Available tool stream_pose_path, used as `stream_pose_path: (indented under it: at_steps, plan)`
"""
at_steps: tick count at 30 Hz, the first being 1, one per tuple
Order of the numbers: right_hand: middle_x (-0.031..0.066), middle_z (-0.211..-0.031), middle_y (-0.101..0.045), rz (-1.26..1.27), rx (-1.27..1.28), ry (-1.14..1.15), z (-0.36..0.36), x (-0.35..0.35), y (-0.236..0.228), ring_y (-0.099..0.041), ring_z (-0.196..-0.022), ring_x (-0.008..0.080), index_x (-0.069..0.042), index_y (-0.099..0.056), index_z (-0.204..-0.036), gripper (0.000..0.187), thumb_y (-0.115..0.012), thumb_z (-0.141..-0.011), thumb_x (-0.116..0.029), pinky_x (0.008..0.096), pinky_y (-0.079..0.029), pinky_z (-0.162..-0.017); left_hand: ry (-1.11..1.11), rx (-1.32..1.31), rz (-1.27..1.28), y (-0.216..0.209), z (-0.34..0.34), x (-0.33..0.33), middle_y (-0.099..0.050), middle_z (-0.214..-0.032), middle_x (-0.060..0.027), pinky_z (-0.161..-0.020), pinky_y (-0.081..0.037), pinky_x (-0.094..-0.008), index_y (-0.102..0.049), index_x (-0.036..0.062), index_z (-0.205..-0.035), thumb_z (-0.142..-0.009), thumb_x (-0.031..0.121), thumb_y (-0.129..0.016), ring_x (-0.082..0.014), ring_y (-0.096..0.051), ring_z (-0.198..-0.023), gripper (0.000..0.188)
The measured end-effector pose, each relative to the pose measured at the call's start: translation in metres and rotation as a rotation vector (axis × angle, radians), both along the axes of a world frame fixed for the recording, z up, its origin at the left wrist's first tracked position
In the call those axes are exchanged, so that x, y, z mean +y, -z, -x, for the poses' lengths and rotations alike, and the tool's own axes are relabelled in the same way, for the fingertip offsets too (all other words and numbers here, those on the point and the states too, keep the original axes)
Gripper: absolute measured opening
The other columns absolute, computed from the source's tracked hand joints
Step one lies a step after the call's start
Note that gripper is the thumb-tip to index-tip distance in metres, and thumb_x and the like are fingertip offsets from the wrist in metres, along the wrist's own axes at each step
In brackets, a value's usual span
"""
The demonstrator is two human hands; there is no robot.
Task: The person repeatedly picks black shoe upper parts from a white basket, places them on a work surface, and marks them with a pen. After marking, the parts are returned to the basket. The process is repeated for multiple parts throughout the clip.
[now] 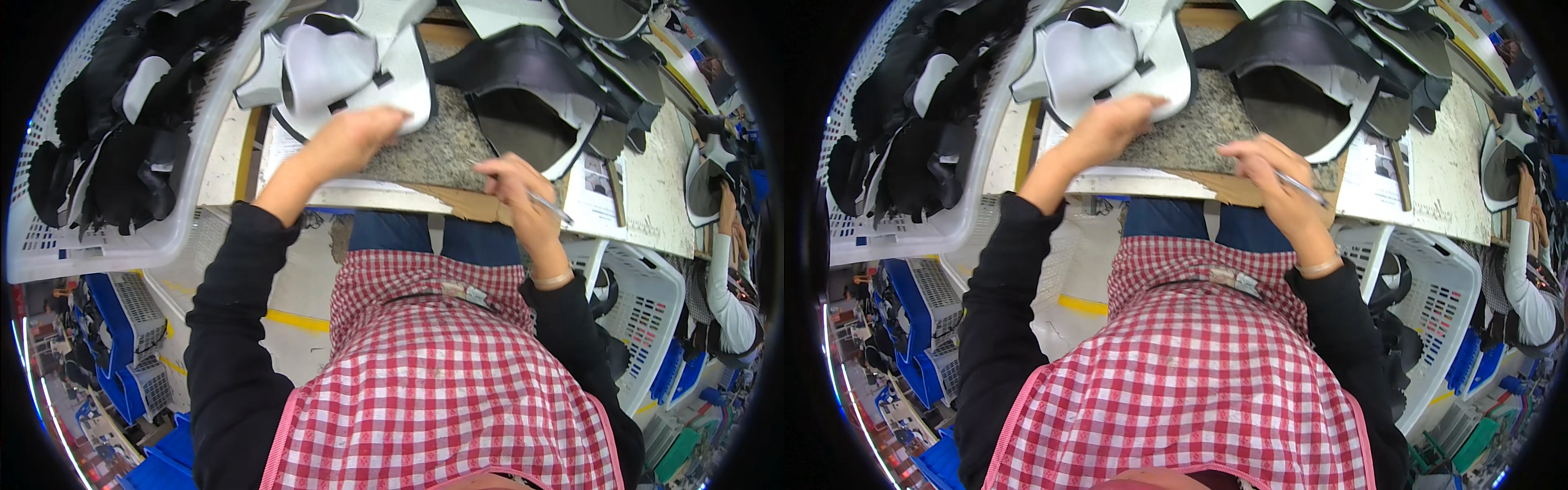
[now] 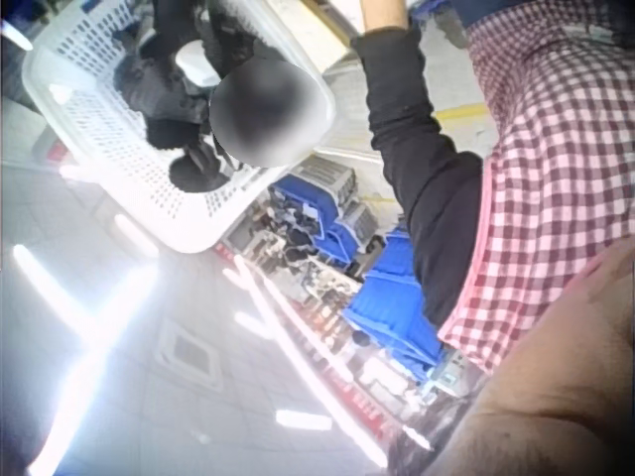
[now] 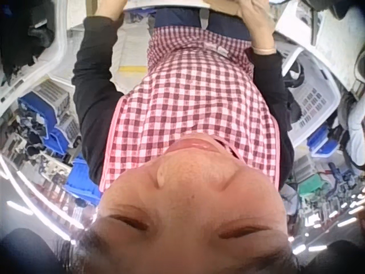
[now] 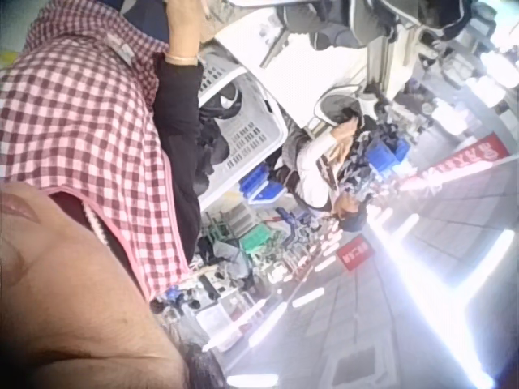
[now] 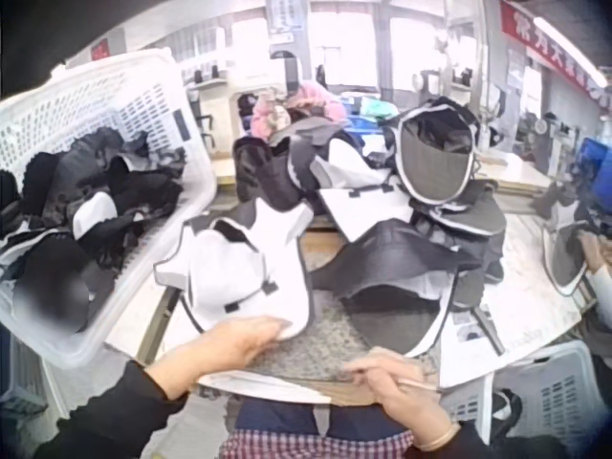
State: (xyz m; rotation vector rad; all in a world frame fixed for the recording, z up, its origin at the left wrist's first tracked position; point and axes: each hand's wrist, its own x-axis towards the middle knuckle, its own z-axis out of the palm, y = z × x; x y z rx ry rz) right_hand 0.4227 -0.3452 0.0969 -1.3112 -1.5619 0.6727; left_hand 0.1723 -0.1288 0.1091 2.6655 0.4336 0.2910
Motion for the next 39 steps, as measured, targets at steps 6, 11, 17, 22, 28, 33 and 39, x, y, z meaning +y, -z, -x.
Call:
stream_pose_path:
  at_steps: [6, 11, 17, 22, 28, 33, 39]
  plan:
    - [-0.0029, -0.082, -0.059, 0.167, 0.387, 0.156, 0.036, 0.064, 0.040, -0.052, -0.075, 0.0034, -0.004, -0.060, -0.102, 0.012, -0.070, -0.098, -0.011, 0.0219, -0.041, -0.065, -0.161, -0.237, 0.126, 0.073, -0.010, -0.020, -0.045, -0.155, -0.0171, -0.120, -0.032, -0.0469, -0.055, 0.0103, -0.143, -0.089, 0.032, -0.076, -0.0382, -0.039, -0.143, 0.062]
    - [-0.0034, -0.076, -0.057, 0.097, 0.156, 0.175, 0.041, 0.084, 0.063, -0.048, -0.069, 0.0029, -0.005, -0.054, -0.088, 0.023, -0.074, -0.096, -0.015, 0.0228, -0.039, -0.061, -0.103, -0.188, 0.064, 0.072, -0.012, -0.023, -0.042, -0.158, -0.0124, -0.117, -0.038, -0.0449, -0.055, 0.0091, -0.145, -0.080, 0.024, -0.085, -0.0370, -0.039, -0.138, 0.073]
    - [-0.0013, -0.075, -0.059, 0.095, 0.148, 0.157, 0.047, 0.087, 0.064, -0.050, -0.069, 0.0043, -0.006, -0.054, -0.087, 0.024, -0.074, -0.096, -0.017, 0.0241, -0.041, -0.060, -0.069, -0.217, 0.070, 0.075, -0.009, -0.021, -0.045, -0.156, -0.0093, -0.117, -0.038, -0.0444, -0.056, 0.0076, -0.145, -0.079, 0.022, -0.084, -0.0346, -0.040, -0.138, 0.073]
    - [-0.0015, -0.074, -0.059, 0.146, 0.086, 0.164, 0.044, 0.085, 0.062, -0.048, -0.067, 0.0048, -0.005, -0.054, -0.086, 0.025, -0.073, -0.096, -0.017, 0.0250, -0.040, -0.059, -0.097, -0.189, 0.089, 0.074, -0.011, -0.024, -0.046, -0.156, -0.0079, -0.117, -0.038, -0.0444, -0.055, 0.0075, -0.145, -0.078, 0.023, -0.084, -0.0349, -0.040, -0.137, 0.074]
    - [-0.0026, -0.071, -0.055, 0.136, 0.130, 0.136, 0.044, 0.085, 0.060, -0.046, -0.066, 0.0043, -0.006, -0.054, -0.085, 0.025, -0.073, -0.097, -0.016, 0.0248, -0.038, -0.058, -0.103, -0.180, 0.077, 0.074, -0.012, -0.023, -0.046, -0.157, -0.0073, -0.118, -0.037, -0.0441, -0.055, 0.0079, -0.146, -0.078, 0.025, -0.084, -0.0348, -0.040, -0.138, 0.076]
    - [-0.0039, -0.074, -0.055, 0.137, 0.213, 0.114, 0.039, 0.084, 0.064, -0.046, -0.068, 0.0023, -0.006, -0.053, -0.087, 0.023, -0.071, -0.098, -0.015, 0.0222, -0.037, -0.060, -0.113, -0.210, 0.031, 0.052, -0.014, -0.033, -0.046, -0.157, -0.0094, -0.118, -0.036, -0.0464, -0.056, 0.0087, -0.146, -0.078, 0.024, -0.085, -0.0365, -0.041, -0.138, 0.075]
    - [-0.0046, -0.081, -0.056, 0.044, 0.392, 0.067, 0.023, 0.086, 0.071, -0.050, -0.074, 0.0035, -0.006, -0.056, -0.100, 0.012, -0.066, -0.102, -0.013, 0.0216, -0.041, -0.067, -0.527, -0.536, -0.719, 0.007, 0.016, 0.020, -0.053, -0.140, -0.0222, -0.106, -0.040, -0.0524, -0.055, 0.0072, -0.142, -0.075, 0.021, -0.088, -0.0415, -0.046, -0.128, 0.076]
